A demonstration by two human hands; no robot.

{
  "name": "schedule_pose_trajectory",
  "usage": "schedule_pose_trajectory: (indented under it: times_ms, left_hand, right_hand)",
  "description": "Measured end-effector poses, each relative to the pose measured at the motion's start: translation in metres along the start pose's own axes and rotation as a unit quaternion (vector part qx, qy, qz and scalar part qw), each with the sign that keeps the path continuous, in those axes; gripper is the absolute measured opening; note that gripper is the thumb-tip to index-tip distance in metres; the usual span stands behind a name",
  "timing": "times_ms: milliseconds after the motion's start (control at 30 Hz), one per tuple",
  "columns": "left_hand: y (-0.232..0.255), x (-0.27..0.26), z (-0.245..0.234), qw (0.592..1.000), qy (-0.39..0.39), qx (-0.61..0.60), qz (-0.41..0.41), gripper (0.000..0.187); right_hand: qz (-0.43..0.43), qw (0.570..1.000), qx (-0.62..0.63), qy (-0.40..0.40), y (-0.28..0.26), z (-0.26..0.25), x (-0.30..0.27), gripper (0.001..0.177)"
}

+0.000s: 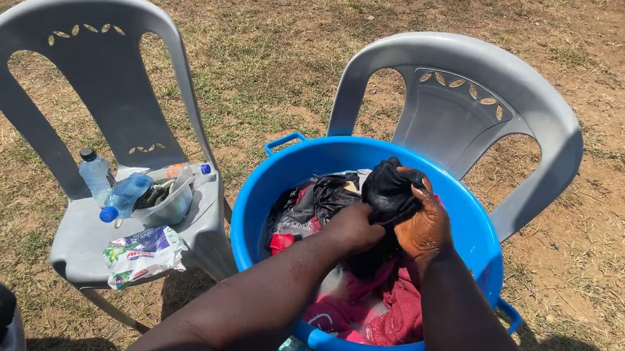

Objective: The person washes clothes by hand in a blue plastic basin, using a bar of soap to scrub the fabric and then wringing it out.

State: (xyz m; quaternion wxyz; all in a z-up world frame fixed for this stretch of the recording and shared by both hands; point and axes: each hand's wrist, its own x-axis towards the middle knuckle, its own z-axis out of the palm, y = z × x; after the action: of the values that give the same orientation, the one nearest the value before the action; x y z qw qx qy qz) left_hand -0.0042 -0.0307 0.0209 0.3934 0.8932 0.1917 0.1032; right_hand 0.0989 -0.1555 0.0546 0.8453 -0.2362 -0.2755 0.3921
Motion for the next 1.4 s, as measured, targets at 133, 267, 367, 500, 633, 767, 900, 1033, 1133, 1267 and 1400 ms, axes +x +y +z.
schedule_pose_trajectory:
  times_ms: [133,267,367,500,633,767,900,1033,1133,1267,1400]
  left_hand:
    - [-0.019,0.014,-0.028,0.938,0.056,-0.327,-0.105,0.048]
    - [-0.027,-0.020,-0.069,0.692,-0.086,-0.707,-0.117,0.052]
    - [-0.018,-0.038,-0.079,0.644,-0.101,-0.750,-0.115,0.056]
    - [0.013,-0.055,-0.067,0.737,-0.050,-0.671,-0.064,0.032]
    - [0.042,-0.096,-0.016,0.820,-0.282,-0.485,0.118,0.047]
    - [0.041,-0.105,0.020,0.824,-0.236,-0.485,0.174,0.046]
    - [0.000,-0.082,0.023,0.931,0.010,-0.356,0.082,0.037]
    - [-0.026,-0.063,0.018,0.858,-0.059,-0.496,0.118,0.029]
    - [-0.018,-0.080,-0.004,0.908,0.054,-0.415,-0.023,0.028]
    - [-0.018,-0.070,-0.034,0.844,0.217,-0.481,0.092,0.021]
    - [-0.044,-0.049,-0.047,0.775,0.340,-0.533,-0.009,0.019]
  right_hand:
    - [-0.122,0.972,-0.200,0.033,0.009,-0.032,0.006,0.051]
    - [-0.108,0.757,-0.604,0.225,0.003,-0.031,-0.001,0.068]
    - [-0.007,0.787,-0.555,0.268,0.020,-0.012,0.000,0.052]
    - [0.129,0.861,-0.463,0.165,0.047,0.001,-0.007,0.049]
    - [0.211,0.943,-0.199,0.164,0.047,-0.004,-0.014,0.046]
    - [0.184,0.959,-0.105,0.188,0.022,-0.002,-0.008,0.043]
    - [0.204,0.955,-0.120,0.176,0.016,0.017,-0.006,0.041]
    - [0.253,0.934,-0.187,0.170,0.018,0.021,-0.026,0.040]
    - [0.309,0.902,-0.252,0.166,0.014,0.016,-0.056,0.039]
    - [0.357,0.872,-0.309,0.131,-0.019,0.022,-0.077,0.040]
    - [0.259,0.935,-0.233,0.063,-0.103,0.032,-0.051,0.039]
